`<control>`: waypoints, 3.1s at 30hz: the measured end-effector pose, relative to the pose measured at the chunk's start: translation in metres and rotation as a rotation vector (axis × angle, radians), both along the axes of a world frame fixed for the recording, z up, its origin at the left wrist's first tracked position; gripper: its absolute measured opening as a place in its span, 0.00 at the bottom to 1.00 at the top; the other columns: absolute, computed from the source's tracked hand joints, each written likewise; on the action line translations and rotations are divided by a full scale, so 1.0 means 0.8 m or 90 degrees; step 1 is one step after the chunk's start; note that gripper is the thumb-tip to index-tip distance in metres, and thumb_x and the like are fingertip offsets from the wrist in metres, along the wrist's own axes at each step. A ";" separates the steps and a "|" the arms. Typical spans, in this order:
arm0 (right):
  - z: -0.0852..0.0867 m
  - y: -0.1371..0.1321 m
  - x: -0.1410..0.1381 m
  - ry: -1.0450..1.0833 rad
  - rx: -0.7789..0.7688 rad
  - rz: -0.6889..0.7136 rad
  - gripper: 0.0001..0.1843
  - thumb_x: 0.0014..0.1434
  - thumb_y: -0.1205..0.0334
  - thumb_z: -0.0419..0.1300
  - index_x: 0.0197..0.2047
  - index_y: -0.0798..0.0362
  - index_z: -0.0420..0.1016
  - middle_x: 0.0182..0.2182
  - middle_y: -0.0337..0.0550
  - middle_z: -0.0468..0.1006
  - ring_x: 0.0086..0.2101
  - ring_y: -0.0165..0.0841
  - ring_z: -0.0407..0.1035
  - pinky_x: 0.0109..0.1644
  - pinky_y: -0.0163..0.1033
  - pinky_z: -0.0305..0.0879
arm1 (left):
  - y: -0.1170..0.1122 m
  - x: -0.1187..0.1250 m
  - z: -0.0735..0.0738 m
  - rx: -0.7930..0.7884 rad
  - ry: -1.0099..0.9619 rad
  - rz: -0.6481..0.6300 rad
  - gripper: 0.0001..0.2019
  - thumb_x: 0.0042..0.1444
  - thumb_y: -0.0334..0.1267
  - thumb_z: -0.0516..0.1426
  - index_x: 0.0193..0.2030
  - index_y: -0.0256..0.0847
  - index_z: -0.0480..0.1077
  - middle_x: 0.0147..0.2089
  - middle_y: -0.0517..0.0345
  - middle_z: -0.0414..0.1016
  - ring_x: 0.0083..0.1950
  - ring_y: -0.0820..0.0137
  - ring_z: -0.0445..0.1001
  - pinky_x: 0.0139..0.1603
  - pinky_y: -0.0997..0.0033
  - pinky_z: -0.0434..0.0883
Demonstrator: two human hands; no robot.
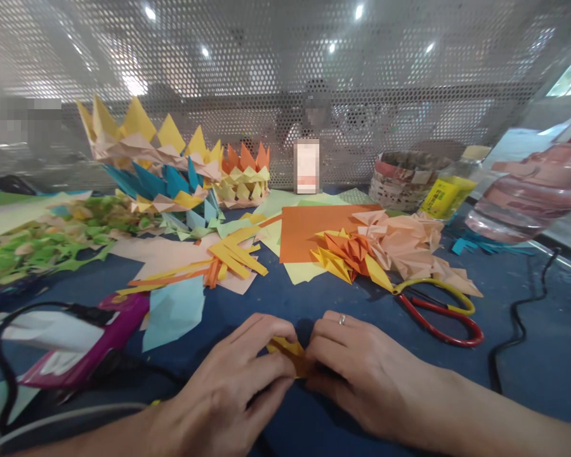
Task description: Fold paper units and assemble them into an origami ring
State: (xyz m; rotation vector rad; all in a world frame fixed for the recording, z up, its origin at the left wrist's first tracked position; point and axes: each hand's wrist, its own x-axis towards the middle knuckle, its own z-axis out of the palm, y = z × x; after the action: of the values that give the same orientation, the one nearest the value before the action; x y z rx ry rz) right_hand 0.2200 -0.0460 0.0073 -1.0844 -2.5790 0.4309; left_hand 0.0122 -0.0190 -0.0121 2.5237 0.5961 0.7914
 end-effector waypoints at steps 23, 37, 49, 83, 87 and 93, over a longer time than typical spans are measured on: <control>0.001 -0.001 -0.001 0.063 -0.085 -0.095 0.06 0.57 0.70 0.57 0.28 0.56 0.70 0.26 0.40 0.72 0.30 0.29 0.63 0.36 0.36 0.56 | 0.008 0.005 0.003 -0.198 -0.021 0.020 0.08 0.59 0.26 0.53 0.33 0.39 0.70 0.36 0.60 0.70 0.39 0.76 0.69 0.40 0.77 0.66; 0.002 0.001 -0.004 0.057 -0.120 -0.126 0.06 0.56 0.71 0.58 0.29 0.54 0.66 0.27 0.37 0.70 0.29 0.28 0.62 0.37 0.35 0.56 | 0.008 0.013 0.007 -0.196 0.009 0.075 0.08 0.56 0.26 0.54 0.28 0.39 0.67 0.34 0.61 0.69 0.37 0.74 0.69 0.38 0.75 0.64; -0.003 0.000 -0.005 0.059 -0.113 -0.119 0.05 0.57 0.72 0.57 0.30 0.54 0.67 0.29 0.38 0.71 0.31 0.29 0.63 0.39 0.36 0.55 | 0.007 0.013 0.003 -0.178 0.017 0.071 0.08 0.57 0.25 0.54 0.29 0.39 0.65 0.34 0.61 0.68 0.37 0.73 0.67 0.39 0.74 0.64; -0.001 0.003 -0.002 0.062 -0.149 -0.100 0.08 0.56 0.76 0.55 0.31 0.53 0.68 0.30 0.36 0.72 0.33 0.28 0.64 0.41 0.36 0.56 | 0.006 -0.001 0.003 -0.084 0.114 0.004 0.17 0.57 0.21 0.44 0.46 0.42 0.67 0.44 0.54 0.67 0.44 0.68 0.67 0.43 0.70 0.69; -0.001 0.003 -0.002 0.064 -0.146 -0.105 0.07 0.55 0.75 0.56 0.31 0.54 0.67 0.30 0.37 0.72 0.33 0.29 0.64 0.41 0.36 0.56 | 0.002 -0.005 0.000 -0.029 0.097 0.020 0.17 0.58 0.22 0.45 0.50 0.41 0.65 0.46 0.52 0.68 0.46 0.68 0.68 0.47 0.70 0.68; -0.001 0.003 -0.002 0.067 -0.139 -0.099 0.07 0.57 0.74 0.56 0.31 0.53 0.67 0.30 0.36 0.72 0.33 0.28 0.64 0.41 0.35 0.56 | -0.001 -0.009 0.004 0.035 0.138 -0.022 0.22 0.53 0.20 0.45 0.52 0.42 0.64 0.48 0.52 0.69 0.45 0.67 0.69 0.47 0.70 0.70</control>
State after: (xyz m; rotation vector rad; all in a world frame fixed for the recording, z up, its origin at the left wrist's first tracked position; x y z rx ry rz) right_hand 0.2187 -0.0435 0.0063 -1.2865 -2.3777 0.7237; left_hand 0.0051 -0.0196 -0.0086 2.6845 0.6053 0.5321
